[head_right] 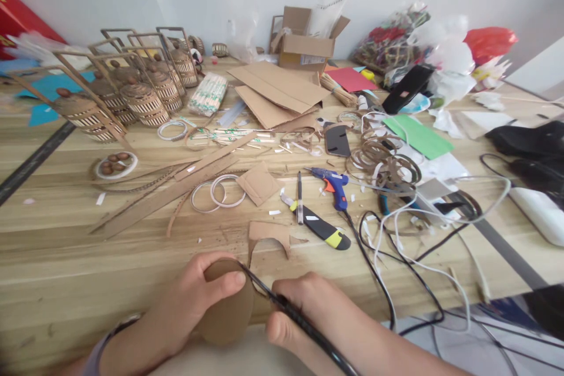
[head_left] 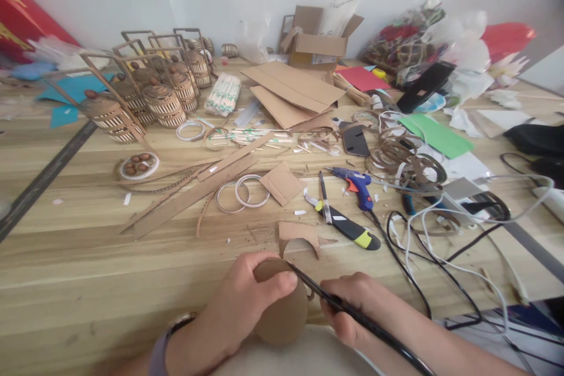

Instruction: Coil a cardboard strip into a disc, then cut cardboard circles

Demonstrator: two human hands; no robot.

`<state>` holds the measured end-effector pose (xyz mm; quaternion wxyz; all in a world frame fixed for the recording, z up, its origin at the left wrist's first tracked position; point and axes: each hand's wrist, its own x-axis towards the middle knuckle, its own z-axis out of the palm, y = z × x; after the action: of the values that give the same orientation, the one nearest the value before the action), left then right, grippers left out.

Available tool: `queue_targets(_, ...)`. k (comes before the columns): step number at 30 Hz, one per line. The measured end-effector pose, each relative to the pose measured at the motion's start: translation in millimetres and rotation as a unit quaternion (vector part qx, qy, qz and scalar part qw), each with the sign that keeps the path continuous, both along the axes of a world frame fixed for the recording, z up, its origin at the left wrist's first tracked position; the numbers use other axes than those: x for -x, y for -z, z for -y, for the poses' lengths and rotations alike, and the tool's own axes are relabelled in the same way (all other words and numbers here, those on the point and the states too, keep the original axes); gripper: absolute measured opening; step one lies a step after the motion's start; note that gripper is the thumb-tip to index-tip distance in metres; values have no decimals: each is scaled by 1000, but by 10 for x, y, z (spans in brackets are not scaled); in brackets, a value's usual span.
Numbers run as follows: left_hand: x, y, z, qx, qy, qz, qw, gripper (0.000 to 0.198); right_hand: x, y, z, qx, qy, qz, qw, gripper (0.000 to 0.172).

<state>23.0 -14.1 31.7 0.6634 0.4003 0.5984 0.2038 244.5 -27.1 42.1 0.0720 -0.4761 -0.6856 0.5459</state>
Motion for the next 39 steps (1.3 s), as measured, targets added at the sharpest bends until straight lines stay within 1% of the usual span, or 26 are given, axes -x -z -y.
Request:
queue_targets(3,-1,-13,-8,-19,7,11,1000,40,12,-22,-17,-3,-3,-4,1000,72)
queue_targets(7,-2,-17,-26,-35,24,24,999,33,38,-59,-36,-1,-7,-3,1000,73)
queue_targets(14,5,24,-26,-29,27,35,999,34,40,-15,-24,3,4,-5,1000,74)
queue_targets(22,22,34,-25,-33,47,54,997,29,79,-134,-41,3,5,6,1000,77)
queue_targets(28,35,28,-28,-15,46,50,998,32,75,-102,-28,-2,9,11,1000,78)
queue_targets(29,34,31,-36,-7,39,53,998,36,71,-83,-24,-7,12,15,1000,79)
queue_targets(31,26,34,-59,9,0,64,998,48,58,-34,-15,-29,22,31,999,81)
queue_targets(33,11,31,-83,23,-43,100,994,60,50,32,-3,-60,32,54,996,81)
queue_targets(34,1,29,-93,25,-56,123,991,61,50,70,5,-74,34,65,995,81)
queue_targets(36,-20,29,-103,18,-66,156,985,57,63,149,26,-100,38,86,991,84)
queue_targets(37,-30,32,-103,10,-69,155,985,53,76,183,37,-113,40,93,988,86)
queue_targets(39,-46,45,-96,-7,-85,116,990,47,104,224,54,-127,39,99,986,89)
